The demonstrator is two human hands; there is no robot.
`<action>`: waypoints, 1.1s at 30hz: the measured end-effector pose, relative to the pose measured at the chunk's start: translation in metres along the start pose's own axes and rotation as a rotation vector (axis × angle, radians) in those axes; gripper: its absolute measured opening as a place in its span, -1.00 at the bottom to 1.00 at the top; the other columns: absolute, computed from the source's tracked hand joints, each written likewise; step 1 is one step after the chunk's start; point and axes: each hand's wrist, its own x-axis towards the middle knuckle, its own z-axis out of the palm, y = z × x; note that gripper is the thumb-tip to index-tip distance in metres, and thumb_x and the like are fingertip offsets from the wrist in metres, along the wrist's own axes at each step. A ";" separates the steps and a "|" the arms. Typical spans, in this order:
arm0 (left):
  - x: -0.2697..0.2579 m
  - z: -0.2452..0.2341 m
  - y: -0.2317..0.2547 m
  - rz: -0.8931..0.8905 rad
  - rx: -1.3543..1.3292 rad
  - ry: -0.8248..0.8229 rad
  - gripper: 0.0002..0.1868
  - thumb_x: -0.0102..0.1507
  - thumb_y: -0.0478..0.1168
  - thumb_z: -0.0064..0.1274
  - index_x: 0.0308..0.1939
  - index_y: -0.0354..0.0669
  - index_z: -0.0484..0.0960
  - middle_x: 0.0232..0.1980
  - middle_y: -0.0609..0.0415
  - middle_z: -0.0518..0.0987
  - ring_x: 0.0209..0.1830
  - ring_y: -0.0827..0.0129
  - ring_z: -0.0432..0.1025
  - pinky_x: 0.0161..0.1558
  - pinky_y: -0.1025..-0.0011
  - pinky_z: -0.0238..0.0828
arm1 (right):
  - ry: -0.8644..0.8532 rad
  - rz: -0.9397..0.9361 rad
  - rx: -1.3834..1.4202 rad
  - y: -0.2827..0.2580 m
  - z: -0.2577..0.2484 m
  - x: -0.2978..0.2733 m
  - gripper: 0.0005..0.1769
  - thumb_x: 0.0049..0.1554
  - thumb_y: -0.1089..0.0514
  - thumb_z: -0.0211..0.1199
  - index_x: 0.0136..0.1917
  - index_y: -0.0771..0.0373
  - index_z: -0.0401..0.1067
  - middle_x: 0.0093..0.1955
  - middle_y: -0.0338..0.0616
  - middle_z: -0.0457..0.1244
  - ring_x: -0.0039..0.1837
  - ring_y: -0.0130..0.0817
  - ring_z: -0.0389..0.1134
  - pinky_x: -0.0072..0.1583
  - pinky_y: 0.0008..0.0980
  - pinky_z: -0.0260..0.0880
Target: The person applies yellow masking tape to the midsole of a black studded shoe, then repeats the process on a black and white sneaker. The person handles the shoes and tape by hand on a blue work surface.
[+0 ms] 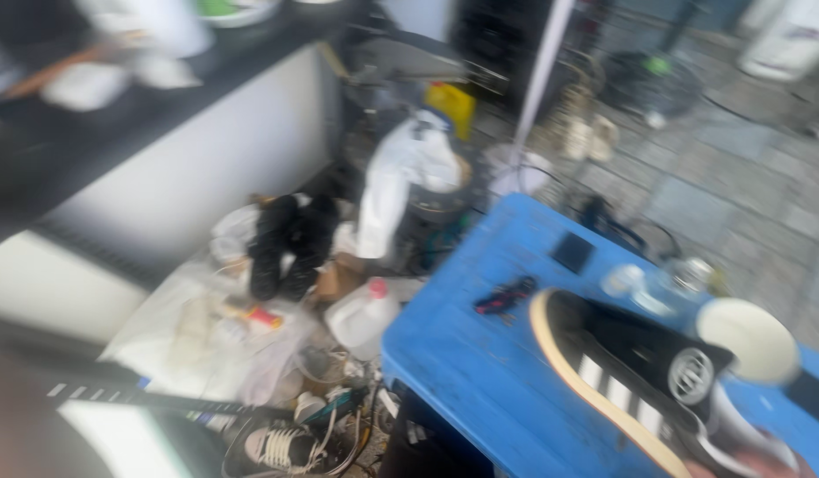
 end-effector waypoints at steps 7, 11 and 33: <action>-0.075 0.059 0.085 0.239 -0.450 -0.340 -0.27 0.24 -0.04 0.27 0.39 -0.28 0.35 0.39 -0.23 0.47 0.39 0.06 0.35 0.42 0.16 0.23 | -0.059 0.158 0.095 -0.038 -0.013 -0.008 -0.41 -0.17 0.22 0.56 0.09 0.31 0.39 0.20 -0.03 0.35 0.14 -0.35 0.40 0.11 -0.42 0.39; -0.105 0.085 0.110 0.364 -0.679 -0.528 -0.19 0.16 0.01 0.31 0.39 -0.26 0.35 0.39 -0.26 0.45 0.41 0.02 0.32 0.41 0.13 0.19 | -0.084 0.138 0.216 -0.062 -0.014 -0.006 -0.44 -0.14 0.19 0.53 0.08 0.33 0.37 0.13 -0.04 0.36 0.13 -0.33 0.38 0.18 -0.41 0.36; -0.213 0.163 0.198 0.434 -0.678 -1.020 -0.07 -0.22 -0.07 0.47 0.18 -0.21 0.40 0.19 -0.06 0.51 0.19 0.02 0.39 0.18 -0.08 0.23 | -0.143 0.362 -0.012 -0.094 -0.037 -0.007 -0.26 -0.10 0.18 0.50 0.31 0.28 0.29 0.24 -0.01 0.33 0.22 -0.17 0.41 0.21 -0.25 0.42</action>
